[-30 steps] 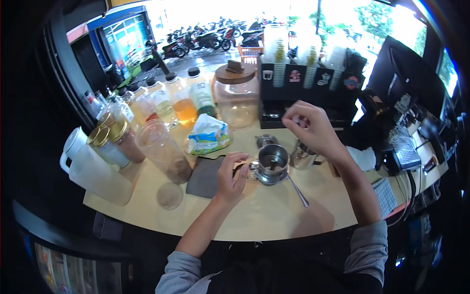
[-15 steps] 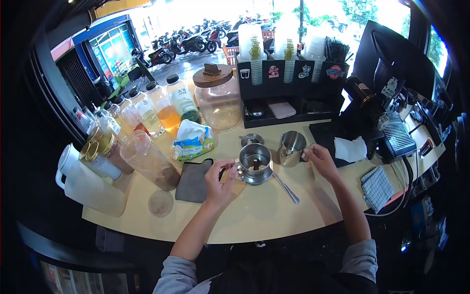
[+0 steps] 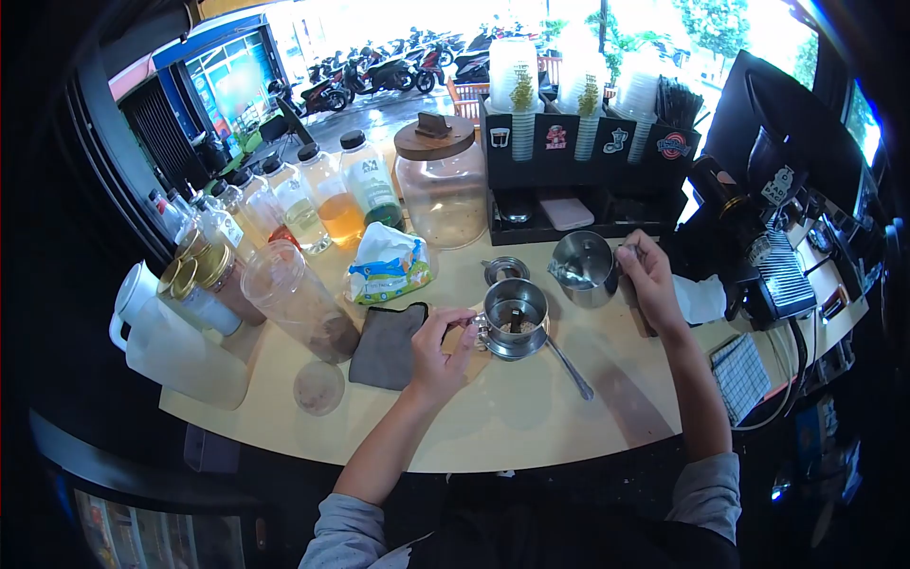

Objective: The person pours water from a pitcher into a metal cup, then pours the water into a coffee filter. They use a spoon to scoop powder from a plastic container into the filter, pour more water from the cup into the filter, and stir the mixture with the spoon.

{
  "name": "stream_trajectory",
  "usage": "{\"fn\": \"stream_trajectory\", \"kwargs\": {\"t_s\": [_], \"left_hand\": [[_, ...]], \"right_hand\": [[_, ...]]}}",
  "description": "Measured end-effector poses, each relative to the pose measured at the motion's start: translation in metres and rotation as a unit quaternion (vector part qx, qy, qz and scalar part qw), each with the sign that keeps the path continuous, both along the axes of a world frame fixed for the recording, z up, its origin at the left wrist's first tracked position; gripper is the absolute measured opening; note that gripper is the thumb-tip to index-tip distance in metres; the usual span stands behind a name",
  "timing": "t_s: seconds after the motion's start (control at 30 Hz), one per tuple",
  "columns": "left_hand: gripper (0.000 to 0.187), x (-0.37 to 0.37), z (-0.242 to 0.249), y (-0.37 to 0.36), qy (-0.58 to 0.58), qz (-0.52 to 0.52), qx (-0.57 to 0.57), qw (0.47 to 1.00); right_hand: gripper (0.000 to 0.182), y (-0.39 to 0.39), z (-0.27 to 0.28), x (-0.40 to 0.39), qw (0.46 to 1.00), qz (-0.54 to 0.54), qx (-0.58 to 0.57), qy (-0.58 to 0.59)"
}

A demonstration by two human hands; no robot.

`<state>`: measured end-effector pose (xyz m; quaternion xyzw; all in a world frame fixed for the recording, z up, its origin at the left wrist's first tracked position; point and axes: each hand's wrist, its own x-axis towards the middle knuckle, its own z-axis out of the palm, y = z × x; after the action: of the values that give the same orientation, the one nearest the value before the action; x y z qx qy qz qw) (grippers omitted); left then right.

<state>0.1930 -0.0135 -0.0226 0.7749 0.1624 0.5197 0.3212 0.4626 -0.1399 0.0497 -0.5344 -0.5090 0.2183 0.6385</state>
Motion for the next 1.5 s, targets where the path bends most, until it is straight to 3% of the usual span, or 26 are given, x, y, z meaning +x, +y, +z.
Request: {"fn": "stream_trajectory", "kwargs": {"t_s": [0.27, 0.4, 0.47, 0.9, 0.97, 1.37, 1.5], "left_hand": [[0.016, -0.002, -0.004, 0.005, 0.007, 0.009, 0.03, 0.999], [0.016, -0.002, -0.001, 0.005, 0.011, 0.011, 0.036, 0.999], [0.016, -0.002, -0.002, 0.006, 0.013, 0.013, 0.046, 0.999], [0.016, -0.001, -0.002, 0.006, 0.004, 0.009, 0.04, 0.999], [0.016, -0.001, -0.001, 0.005, 0.008, 0.012, 0.038, 0.999], [0.014, 0.0, -0.001, 0.005, 0.008, 0.015, 0.039, 0.999], [0.014, 0.0, -0.003, 0.007, 0.007, 0.016, 0.044, 0.999]], "right_hand": [[0.016, 0.019, 0.046, -0.025, 0.994, 0.097, 0.002, -0.058], [0.018, 0.024, 0.057, -0.031, 0.991, 0.086, -0.041, -0.098], [0.021, 0.028, 0.057, -0.028, 0.977, 0.06, -0.047, -0.201], [0.025, 0.027, 0.078, -0.051, 0.966, 0.078, -0.073, -0.234], [0.024, 0.028, 0.078, -0.051, 0.952, 0.061, -0.072, -0.29], [0.025, 0.029, 0.079, -0.054, 0.974, 0.055, -0.073, -0.207], [0.023, 0.027, 0.081, -0.052, 0.965, 0.065, -0.067, -0.243]]}}
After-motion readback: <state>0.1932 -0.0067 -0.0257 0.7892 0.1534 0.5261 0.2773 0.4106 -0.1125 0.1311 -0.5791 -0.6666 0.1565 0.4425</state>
